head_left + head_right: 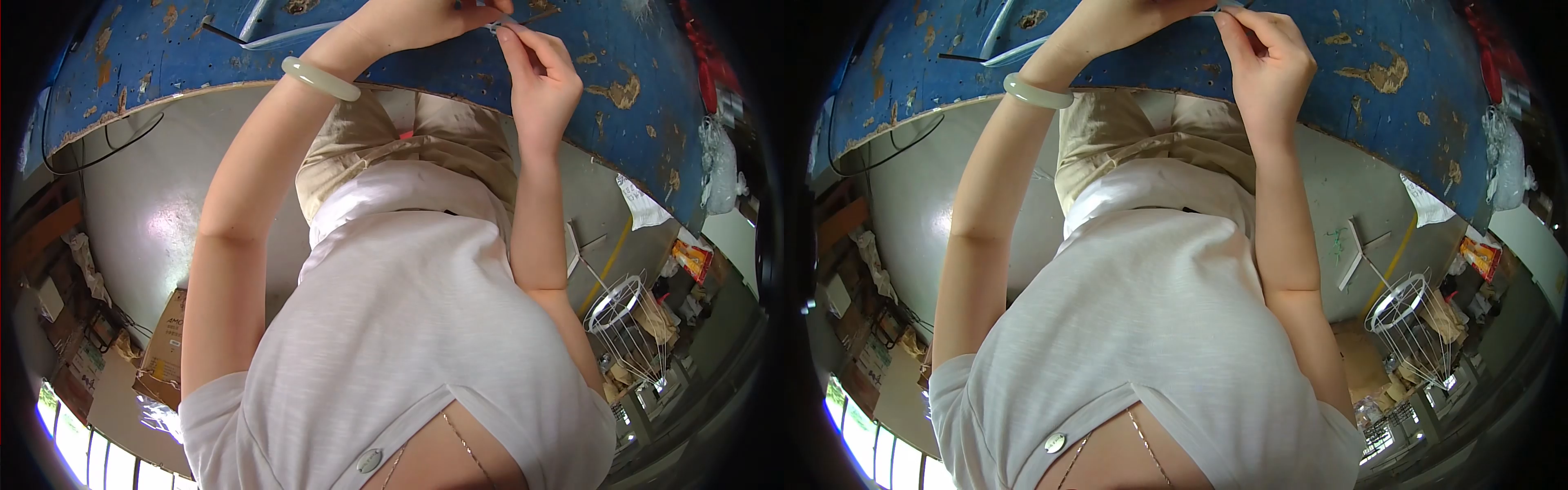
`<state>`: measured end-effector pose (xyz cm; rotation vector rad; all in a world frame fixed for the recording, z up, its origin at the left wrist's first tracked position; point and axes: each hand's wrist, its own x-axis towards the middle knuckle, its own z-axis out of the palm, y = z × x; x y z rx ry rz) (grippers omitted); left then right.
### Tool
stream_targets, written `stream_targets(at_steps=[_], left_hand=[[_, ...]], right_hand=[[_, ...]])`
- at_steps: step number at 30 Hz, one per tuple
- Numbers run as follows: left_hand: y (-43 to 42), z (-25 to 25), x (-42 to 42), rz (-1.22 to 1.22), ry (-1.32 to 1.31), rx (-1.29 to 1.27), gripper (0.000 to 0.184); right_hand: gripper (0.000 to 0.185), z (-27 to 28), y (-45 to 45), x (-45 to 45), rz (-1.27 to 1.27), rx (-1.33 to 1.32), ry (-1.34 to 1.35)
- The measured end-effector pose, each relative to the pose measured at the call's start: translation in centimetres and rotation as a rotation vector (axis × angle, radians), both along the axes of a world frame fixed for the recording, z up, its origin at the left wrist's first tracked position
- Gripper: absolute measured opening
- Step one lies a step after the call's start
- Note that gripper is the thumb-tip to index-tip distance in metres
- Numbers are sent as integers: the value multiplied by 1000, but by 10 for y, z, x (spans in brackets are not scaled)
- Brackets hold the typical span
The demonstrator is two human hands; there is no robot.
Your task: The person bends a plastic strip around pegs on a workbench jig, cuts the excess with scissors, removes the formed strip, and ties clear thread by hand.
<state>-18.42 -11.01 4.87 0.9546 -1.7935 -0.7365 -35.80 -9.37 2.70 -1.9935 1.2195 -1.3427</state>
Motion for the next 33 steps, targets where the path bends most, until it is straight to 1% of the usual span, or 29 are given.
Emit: stream_targets(at_steps=[3, 6, 9, 15, 18, 21, 24, 27, 30, 33], left_hand=[[-1, -4, -3, 11, 8, -74, 20], [0, 1, -7, -5, -29, -62, 21], [-2, -1, -12, 27, -9, 52, 18], [3, -5, -8, 79, 25, 34, 13], [4, -5, -7, 106, 32, 6, 11], [10, 0, -7, 147, 35, 30, 11], [13, -1, -6, 168, 0, -18, 12], [15, 2, -5, 191, -73, -33, 14], [15, 6, -6, 189, -60, -18, 14], [14, 8, -9, 149, 64, 66, 14]], right_hand=[[13, 3, 7, 0, -49, 187, -71], [14, 9, 12, 6, -64, 326, -260], [16, 6, 9, 4, -77, 357, -303], [17, 3, 3, 8, 15, 343, -439], [16, 2, 3, 11, 13, 331, -408], [13, 4, 5, 18, -57, 311, -319], [11, 21, 8, 24, -102, 282, -102], [11, 10, 5, 19, -133, 88, 157], [11, 8, -1, 12, -109, -126, 375], [12, 7, -6, 9, -66, -242, 489]])
